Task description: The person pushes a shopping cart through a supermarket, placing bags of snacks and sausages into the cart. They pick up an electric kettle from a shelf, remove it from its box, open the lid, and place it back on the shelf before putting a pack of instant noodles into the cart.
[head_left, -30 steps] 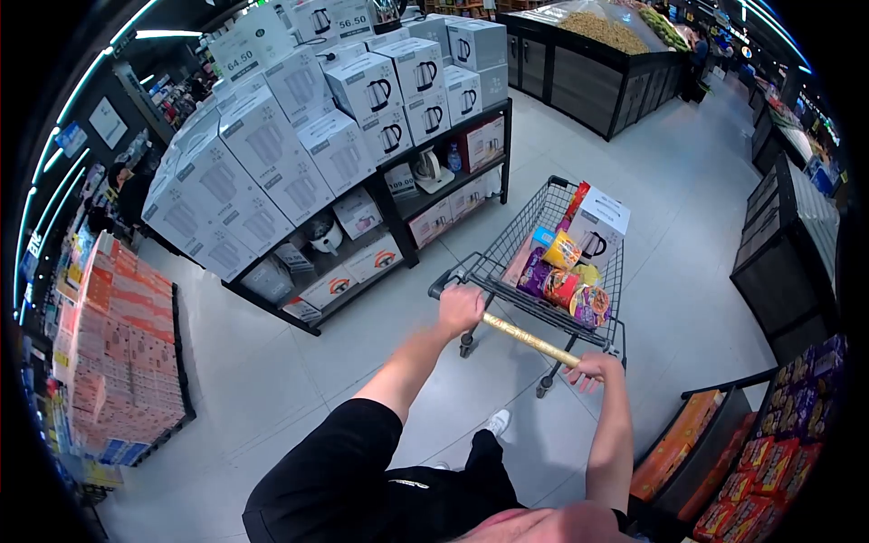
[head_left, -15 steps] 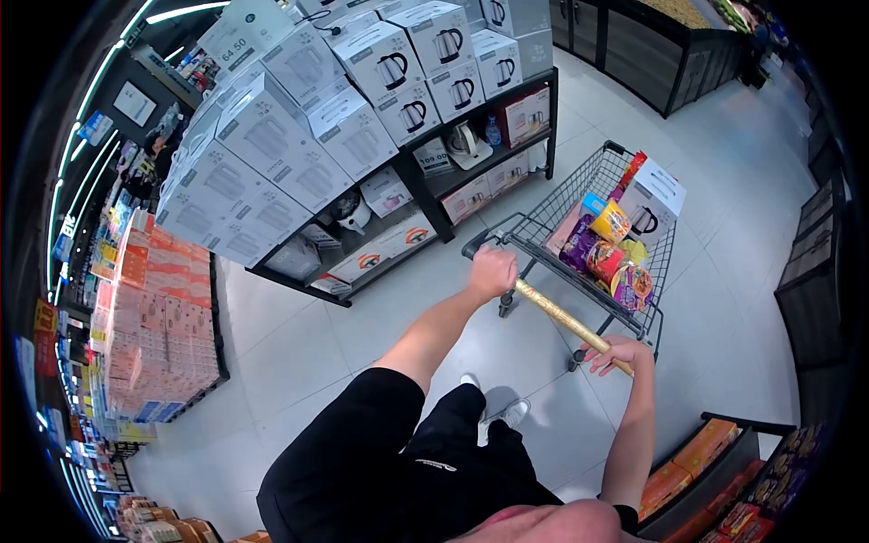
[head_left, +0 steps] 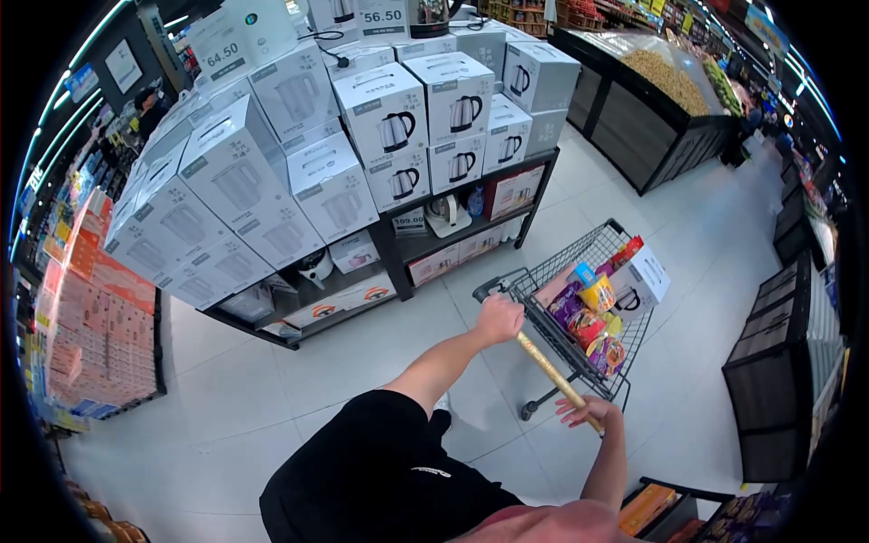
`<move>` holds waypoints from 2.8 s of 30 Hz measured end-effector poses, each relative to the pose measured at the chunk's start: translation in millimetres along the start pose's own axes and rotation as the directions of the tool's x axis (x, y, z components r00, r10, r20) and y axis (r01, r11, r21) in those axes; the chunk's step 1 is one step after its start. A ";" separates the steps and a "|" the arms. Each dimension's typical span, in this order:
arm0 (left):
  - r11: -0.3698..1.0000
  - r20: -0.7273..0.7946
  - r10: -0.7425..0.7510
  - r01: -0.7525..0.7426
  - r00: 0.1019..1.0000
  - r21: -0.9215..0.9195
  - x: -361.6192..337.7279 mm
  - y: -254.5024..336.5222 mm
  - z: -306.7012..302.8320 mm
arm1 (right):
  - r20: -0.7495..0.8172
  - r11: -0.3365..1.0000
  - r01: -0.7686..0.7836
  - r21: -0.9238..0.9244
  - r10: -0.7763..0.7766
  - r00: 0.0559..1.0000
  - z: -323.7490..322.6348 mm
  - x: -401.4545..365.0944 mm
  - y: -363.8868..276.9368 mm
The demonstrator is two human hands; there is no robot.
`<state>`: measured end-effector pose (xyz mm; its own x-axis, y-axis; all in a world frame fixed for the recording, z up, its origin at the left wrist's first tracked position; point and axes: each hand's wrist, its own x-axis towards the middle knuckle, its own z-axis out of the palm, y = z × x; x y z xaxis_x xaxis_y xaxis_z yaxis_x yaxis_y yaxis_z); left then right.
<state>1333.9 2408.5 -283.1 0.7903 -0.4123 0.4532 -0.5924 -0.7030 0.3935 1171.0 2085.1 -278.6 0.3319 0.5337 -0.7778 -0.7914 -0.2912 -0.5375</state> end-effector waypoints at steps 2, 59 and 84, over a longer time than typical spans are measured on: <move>0.999 0.009 -0.003 0.003 1.000 -0.034 20.5 -14.6 3.2 | -0.016 1.000 -0.010 0.019 0.010 1.000 -7.5 0.1 -13.7; 0.984 0.143 -0.157 0.168 0.977 -0.065 111.3 7.6 66.8 | -0.921 0.735 -0.556 -0.389 -0.294 0.256 -599.3 64.1 -172.6; 0.989 -0.004 -0.067 0.066 0.998 -0.132 150.4 10.4 111.0 | -0.653 0.623 0.196 -0.757 -0.723 -0.225 -462.6 -129.5 -335.9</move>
<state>1464.0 2274.8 -299.6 0.8278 -0.3613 0.4291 -0.5541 -0.6459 0.5251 1631.3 1746.5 -148.0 0.8328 -0.4284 0.3506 -0.0397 -0.6779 -0.7341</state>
